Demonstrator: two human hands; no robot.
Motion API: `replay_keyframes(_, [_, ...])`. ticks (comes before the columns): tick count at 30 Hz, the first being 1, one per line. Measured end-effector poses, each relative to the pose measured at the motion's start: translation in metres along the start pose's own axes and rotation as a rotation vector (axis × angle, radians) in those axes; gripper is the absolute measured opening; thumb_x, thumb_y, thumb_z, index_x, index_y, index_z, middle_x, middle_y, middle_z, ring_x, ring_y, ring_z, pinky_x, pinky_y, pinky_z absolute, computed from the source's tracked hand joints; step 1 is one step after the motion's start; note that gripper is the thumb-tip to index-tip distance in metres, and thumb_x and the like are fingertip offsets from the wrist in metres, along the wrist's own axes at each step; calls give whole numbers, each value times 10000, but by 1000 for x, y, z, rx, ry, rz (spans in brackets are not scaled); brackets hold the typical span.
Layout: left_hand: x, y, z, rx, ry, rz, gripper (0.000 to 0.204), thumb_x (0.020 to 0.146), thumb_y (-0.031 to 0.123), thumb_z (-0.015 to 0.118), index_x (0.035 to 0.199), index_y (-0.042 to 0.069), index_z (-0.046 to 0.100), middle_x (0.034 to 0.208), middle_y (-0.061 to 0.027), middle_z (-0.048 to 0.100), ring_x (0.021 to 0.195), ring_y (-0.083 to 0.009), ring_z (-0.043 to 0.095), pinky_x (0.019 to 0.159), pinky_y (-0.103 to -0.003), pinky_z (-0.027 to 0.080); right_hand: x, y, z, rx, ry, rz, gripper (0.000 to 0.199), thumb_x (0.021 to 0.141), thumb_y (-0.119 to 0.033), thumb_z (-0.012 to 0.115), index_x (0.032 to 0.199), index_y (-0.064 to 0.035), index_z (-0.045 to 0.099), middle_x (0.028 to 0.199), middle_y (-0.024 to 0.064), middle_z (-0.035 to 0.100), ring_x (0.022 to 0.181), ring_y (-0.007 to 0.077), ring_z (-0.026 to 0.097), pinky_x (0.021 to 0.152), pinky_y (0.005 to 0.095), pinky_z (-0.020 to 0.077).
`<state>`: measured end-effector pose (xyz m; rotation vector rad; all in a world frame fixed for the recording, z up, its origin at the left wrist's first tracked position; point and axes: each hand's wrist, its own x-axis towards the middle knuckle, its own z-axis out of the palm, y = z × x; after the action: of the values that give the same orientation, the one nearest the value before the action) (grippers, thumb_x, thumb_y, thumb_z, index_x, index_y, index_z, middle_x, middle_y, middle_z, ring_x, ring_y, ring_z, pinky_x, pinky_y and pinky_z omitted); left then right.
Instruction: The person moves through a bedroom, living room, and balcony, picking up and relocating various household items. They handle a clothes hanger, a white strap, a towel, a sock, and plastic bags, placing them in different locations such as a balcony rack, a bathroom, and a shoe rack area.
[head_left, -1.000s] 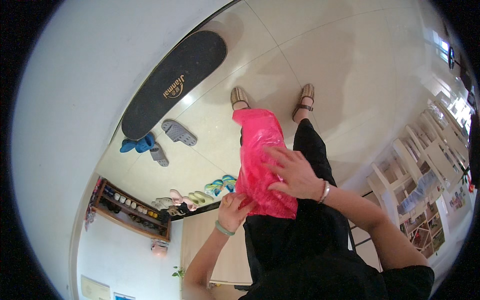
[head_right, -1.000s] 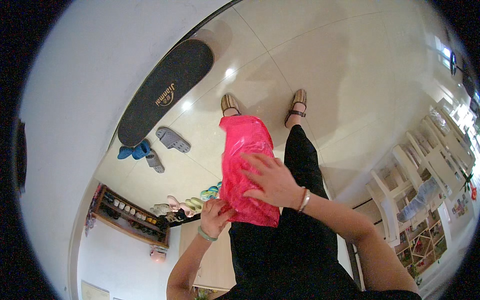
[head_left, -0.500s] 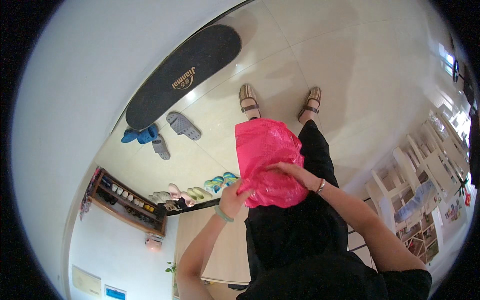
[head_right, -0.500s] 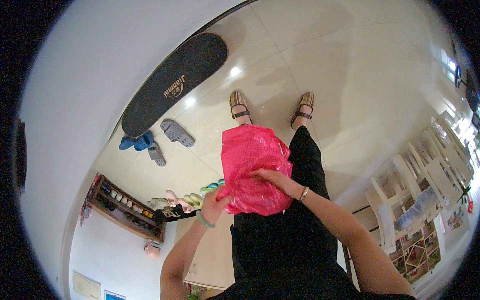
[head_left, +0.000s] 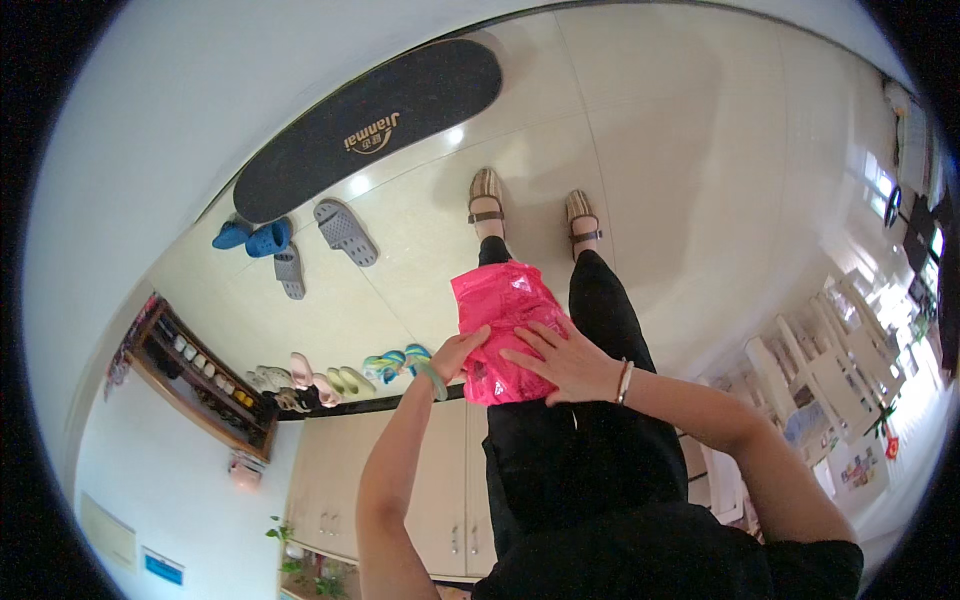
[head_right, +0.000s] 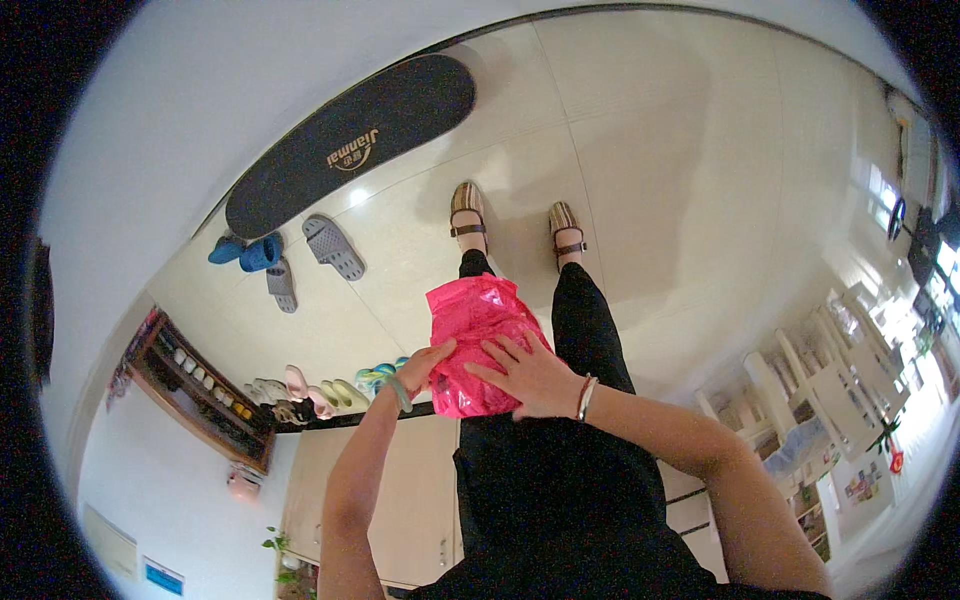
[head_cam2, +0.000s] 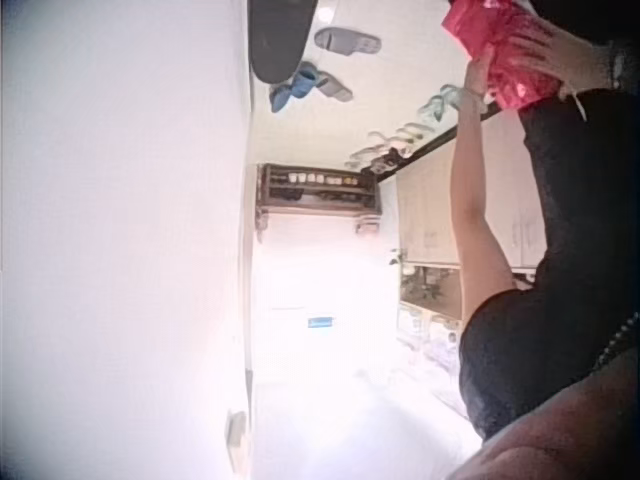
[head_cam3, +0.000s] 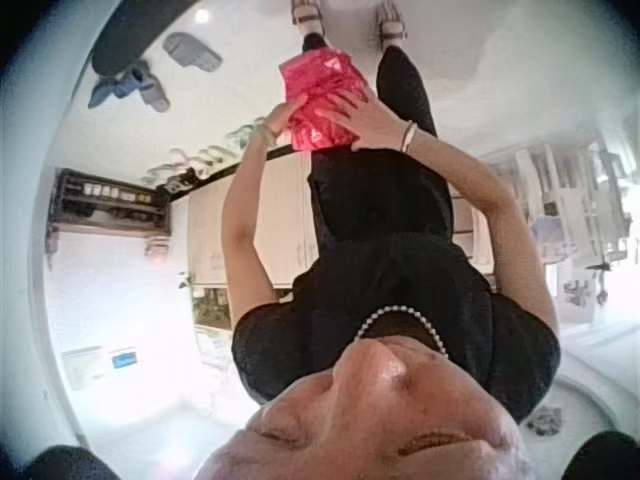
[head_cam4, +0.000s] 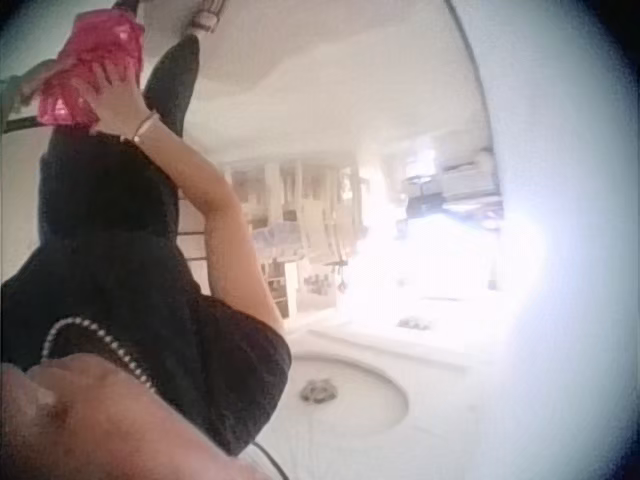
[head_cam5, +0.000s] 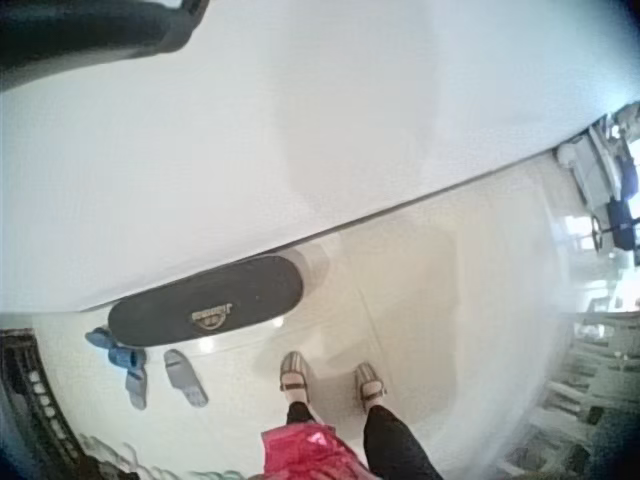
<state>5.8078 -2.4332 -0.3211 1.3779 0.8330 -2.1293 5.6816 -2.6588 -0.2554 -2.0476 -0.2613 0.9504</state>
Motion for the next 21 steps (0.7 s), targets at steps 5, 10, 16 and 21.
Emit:
replay_keyframes(5, [5, -63, 5, -485, 497, 724, 456, 1010, 382, 468, 1387, 129, 432, 1223, -101, 598, 1085, -208, 598, 878, -342, 486, 4, 32, 0, 451, 61, 404, 833, 804, -365, 714, 1466, -88, 291, 1265, 231, 562, 1160, 372, 556, 998, 418, 430])
replay_keyframes(10, [11, -41, 62, -551, 60, 721, 653, 1020, 481, 374, 1542, 151, 159, 1566, -110, 238, 1436, -241, 246, 1124, -430, 273, -8, 63, -45, 747, 586, 423, 622, 904, -256, 647, 1409, 0, 389, 1215, 182, 619, 1100, 228, 609, 938, 351, 480])
replay_keyframes(16, [47, 28, 101, -794, 8, 991, 714, 995, 352, 527, 1536, 100, 136, 1506, -74, 321, 1358, -191, 336, 1121, -339, 303, -2, 57, -68, 1418, 716, 396, 457, 997, -241, 539, 1377, -4, 451, 1263, 91, 594, 1112, 133, 573, 943, 300, 471])
replay_keyframes(21, [5, 57, 97, -1251, -473, 942, 756, 937, 290, 632, 1527, 183, 170, 1462, -70, 374, 1314, -230, 412, 1046, -409, 425, 11, 44, -36, 1788, 499, 250, 462, 986, -282, 543, 1357, -19, 459, 1339, 93, 541, 1178, 182, 555, 992, 336, 465])
